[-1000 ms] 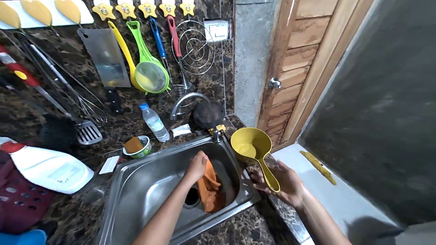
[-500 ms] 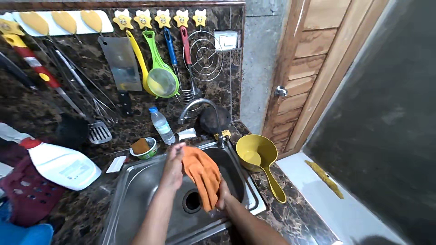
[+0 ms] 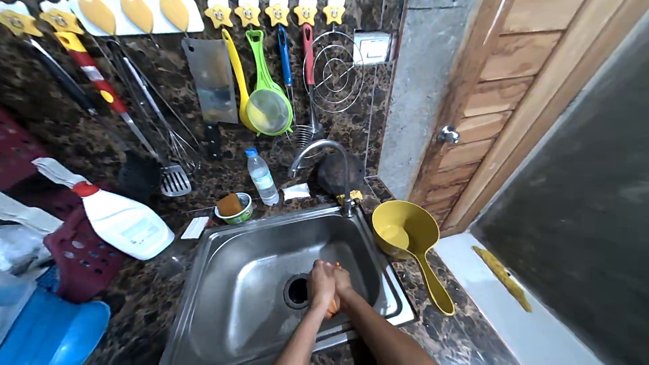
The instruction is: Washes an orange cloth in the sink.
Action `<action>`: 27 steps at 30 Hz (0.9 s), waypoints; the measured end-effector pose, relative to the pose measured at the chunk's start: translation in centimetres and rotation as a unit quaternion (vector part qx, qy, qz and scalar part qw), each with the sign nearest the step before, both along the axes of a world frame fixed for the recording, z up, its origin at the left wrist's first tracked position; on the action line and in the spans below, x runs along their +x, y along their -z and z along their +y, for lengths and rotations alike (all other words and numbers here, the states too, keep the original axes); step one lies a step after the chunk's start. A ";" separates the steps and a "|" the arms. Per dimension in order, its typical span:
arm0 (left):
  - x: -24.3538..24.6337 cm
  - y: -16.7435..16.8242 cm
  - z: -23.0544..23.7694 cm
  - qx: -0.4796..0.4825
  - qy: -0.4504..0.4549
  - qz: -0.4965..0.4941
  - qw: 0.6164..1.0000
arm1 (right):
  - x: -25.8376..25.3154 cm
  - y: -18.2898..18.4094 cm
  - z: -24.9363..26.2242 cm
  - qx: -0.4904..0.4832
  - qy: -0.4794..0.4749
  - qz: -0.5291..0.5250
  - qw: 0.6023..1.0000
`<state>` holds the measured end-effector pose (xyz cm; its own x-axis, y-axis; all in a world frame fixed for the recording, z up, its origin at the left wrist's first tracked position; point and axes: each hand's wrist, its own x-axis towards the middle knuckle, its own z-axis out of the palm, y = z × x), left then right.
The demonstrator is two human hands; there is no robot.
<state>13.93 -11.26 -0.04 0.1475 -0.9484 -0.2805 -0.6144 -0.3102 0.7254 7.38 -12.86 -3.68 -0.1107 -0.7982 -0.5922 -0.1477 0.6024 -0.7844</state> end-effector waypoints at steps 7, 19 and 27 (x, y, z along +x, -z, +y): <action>5.5 4.7 -1.5 0.175 -0.129 0.313 0.924 | 0.1 -2.7 1.4 -0.048 0.004 -0.272 0.961; -0.3 0.7 1.4 -0.024 -0.052 0.044 0.997 | -0.6 -0.8 -1.0 0.012 -0.058 0.090 0.994; 3.1 2.7 -1.3 0.027 -0.036 -0.049 0.998 | -0.6 -1.4 0.9 -0.109 -0.002 -0.089 0.990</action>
